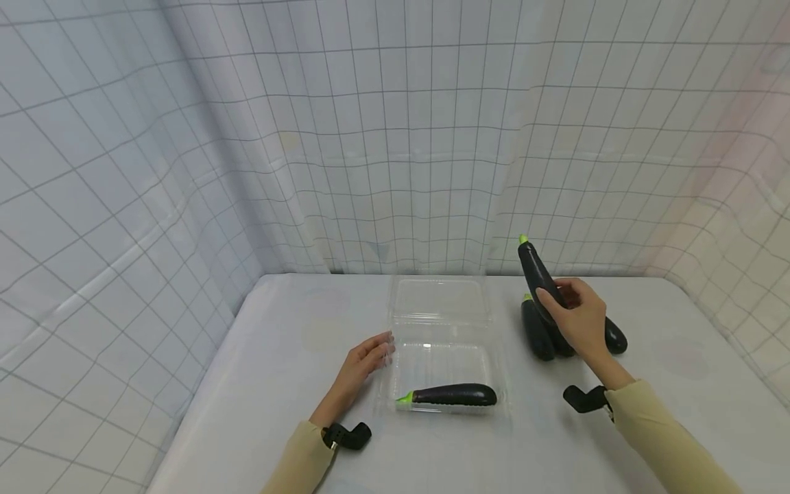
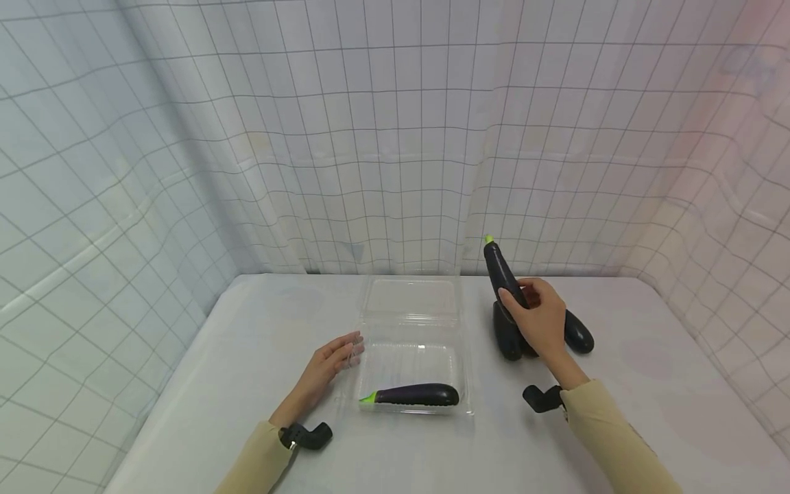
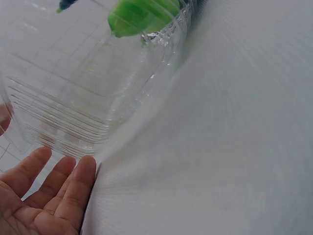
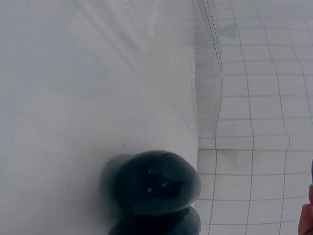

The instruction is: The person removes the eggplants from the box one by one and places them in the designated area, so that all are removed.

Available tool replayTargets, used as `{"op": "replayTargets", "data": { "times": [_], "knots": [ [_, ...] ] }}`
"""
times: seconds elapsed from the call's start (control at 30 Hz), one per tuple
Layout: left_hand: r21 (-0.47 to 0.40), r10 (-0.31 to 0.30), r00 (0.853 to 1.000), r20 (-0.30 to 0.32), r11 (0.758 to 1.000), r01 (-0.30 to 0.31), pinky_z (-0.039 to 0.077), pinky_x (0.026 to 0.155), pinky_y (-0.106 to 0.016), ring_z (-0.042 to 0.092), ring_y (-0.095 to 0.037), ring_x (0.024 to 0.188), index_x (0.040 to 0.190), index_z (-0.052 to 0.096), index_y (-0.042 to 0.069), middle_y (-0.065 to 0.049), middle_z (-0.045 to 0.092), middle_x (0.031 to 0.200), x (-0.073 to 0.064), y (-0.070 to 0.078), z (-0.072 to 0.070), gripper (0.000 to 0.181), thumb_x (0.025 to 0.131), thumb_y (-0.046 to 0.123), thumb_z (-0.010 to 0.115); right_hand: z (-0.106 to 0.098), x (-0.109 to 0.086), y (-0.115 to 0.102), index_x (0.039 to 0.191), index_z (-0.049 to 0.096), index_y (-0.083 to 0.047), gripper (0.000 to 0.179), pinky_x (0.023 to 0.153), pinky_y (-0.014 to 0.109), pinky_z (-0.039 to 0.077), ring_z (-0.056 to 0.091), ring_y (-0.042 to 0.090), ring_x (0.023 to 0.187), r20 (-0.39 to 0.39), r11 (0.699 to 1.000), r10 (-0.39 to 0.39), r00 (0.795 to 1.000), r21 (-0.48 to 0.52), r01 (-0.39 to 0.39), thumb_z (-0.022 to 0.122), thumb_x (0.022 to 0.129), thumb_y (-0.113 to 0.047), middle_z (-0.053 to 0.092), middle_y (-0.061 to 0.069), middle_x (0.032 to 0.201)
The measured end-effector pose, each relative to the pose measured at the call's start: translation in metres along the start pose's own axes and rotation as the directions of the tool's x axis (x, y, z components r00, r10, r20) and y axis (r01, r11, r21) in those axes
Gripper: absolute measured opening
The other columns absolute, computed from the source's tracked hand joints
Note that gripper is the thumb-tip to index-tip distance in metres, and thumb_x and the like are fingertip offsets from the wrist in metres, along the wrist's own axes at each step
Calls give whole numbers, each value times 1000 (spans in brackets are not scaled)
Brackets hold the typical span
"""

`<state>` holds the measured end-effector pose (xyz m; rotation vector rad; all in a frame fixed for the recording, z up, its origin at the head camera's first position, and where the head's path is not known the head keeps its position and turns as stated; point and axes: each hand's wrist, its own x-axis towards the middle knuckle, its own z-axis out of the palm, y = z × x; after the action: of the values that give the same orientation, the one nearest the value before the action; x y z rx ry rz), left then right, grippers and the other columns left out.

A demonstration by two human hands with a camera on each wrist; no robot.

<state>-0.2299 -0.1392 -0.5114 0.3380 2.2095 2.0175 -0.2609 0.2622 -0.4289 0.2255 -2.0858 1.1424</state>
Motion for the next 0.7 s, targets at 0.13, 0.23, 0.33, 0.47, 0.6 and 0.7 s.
{"op": "replayTargets", "data": {
  "times": [0.13,0.23,0.33,0.47,0.6,0.7],
  "knots": [
    [13,18,1000,8,1000,-18,43,97,-37,47,-25,124,137,47,2,-11,47,140,-1,0,0,51,98,33,53,-8,1,7,99,67,1,26,61,14,39,49,2,68,-43,1000,24,999,-18,-24,77,79,-13,59,3,81],
    [8,15,1000,8,1000,-15,42,98,-37,46,-25,125,137,47,1,-11,47,140,-1,0,0,51,98,33,53,-13,2,12,100,67,2,27,61,14,38,48,1,68,-69,999,37,997,-31,-39,76,80,-14,59,3,80],
    [-2,8,1000,0,1000,-8,42,98,-38,46,-25,125,137,48,1,-11,48,140,-1,1,1,49,98,31,53,-18,3,16,100,68,2,27,62,13,38,48,0,68,-91,997,60,994,-39,-63,75,81,-15,59,3,79],
    [-24,-5,1000,-9,1000,4,41,98,-40,47,-27,124,137,47,0,-12,47,140,-1,1,0,47,99,27,53,-24,4,19,100,67,3,28,63,12,39,48,-1,68,-119,994,89,989,-54,-96,74,82,-18,59,4,79],
    [-21,-11,1000,10,1000,11,41,99,-40,45,-29,125,138,45,-3,-14,45,141,-4,11,1,45,100,21,50,-31,5,22,100,67,5,30,64,12,38,48,-2,69,-151,992,95,984,-67,-106,74,82,-19,58,2,79],
    [-11,-13,1000,9,1000,13,41,99,-39,46,-27,125,138,46,0,-12,47,140,-4,11,1,47,100,25,51,-38,7,26,100,67,5,31,64,12,38,48,-3,69,-174,991,94,980,-80,-109,74,82,-18,57,0,79]
  ]
}}
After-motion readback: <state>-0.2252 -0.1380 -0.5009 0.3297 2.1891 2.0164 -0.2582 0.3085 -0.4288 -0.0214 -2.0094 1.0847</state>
